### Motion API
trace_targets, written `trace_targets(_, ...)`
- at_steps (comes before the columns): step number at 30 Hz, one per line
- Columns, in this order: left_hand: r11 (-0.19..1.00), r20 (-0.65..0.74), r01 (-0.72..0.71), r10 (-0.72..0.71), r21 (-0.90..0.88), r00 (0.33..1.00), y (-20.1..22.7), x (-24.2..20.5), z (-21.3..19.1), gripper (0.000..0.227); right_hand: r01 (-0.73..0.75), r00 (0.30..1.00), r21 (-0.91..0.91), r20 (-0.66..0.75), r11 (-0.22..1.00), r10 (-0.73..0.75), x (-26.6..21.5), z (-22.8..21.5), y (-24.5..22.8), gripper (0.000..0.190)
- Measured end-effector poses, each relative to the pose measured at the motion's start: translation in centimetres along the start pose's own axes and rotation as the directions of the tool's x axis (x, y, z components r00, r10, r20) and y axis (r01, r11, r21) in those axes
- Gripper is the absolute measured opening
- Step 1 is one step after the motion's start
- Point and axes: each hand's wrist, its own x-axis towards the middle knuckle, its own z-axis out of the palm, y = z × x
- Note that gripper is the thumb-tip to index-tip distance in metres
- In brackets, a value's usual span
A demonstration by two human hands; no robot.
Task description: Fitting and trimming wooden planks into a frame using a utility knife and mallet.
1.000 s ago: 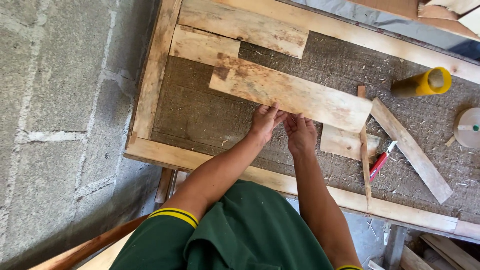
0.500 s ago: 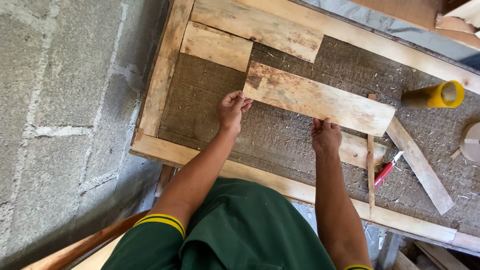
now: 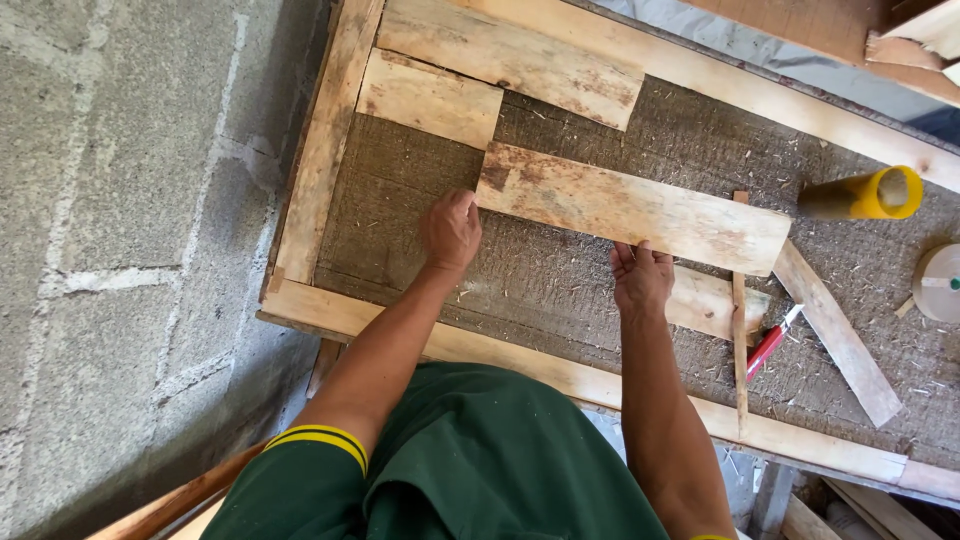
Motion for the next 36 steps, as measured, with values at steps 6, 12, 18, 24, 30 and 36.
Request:
trace_targets(6, 0.994, 0.105, -0.049, 0.059, -0.095, 0.993, -1.7, 2.3, 0.6, 0.012, -0.028, 0.998, 0.009, -0.063, 1.000, 0.029, 1.7, 0.7, -0.3, 0.013)
trace_targets(12, 0.949, 0.137, -0.274, 0.254, 0.157, 0.957, -4.5, 5.5, 4.0, 0.040, -0.059, 0.980, -0.006, -0.192, 0.998, 0.057, 4.4, 3.0, -1.2, 0.015)
trace_targets(18, 0.873, 0.337, -0.410, 0.315, 0.264, 0.887, -5.6, 6.4, 5.5, 0.062, -0.076, 0.974, -0.032, -0.215, 0.997, 0.067, 7.2, 3.9, -0.8, 0.015)
trace_targets(24, 0.943, 0.303, -0.320, 0.280, 0.092, 0.911, -5.1, 6.9, 4.9, 0.059, -0.141, 0.965, -0.060, -0.231, 0.988, 0.124, 7.8, 5.0, -1.1, 0.019)
trace_targets(30, 0.938, 0.329, -0.329, 0.279, 0.108, 0.902, -6.1, 7.2, 6.2, 0.074, -0.167, 0.964, -0.044, -0.216, 0.985, 0.154, 8.6, 5.4, -1.0, 0.021)
trace_targets(36, 0.867, 0.368, -0.419, 0.309, 0.271, 0.877, -6.7, 7.4, 7.5, 0.079, -0.186, 0.949, -0.056, -0.268, 0.981, 0.165, 7.5, 6.8, -1.7, 0.021)
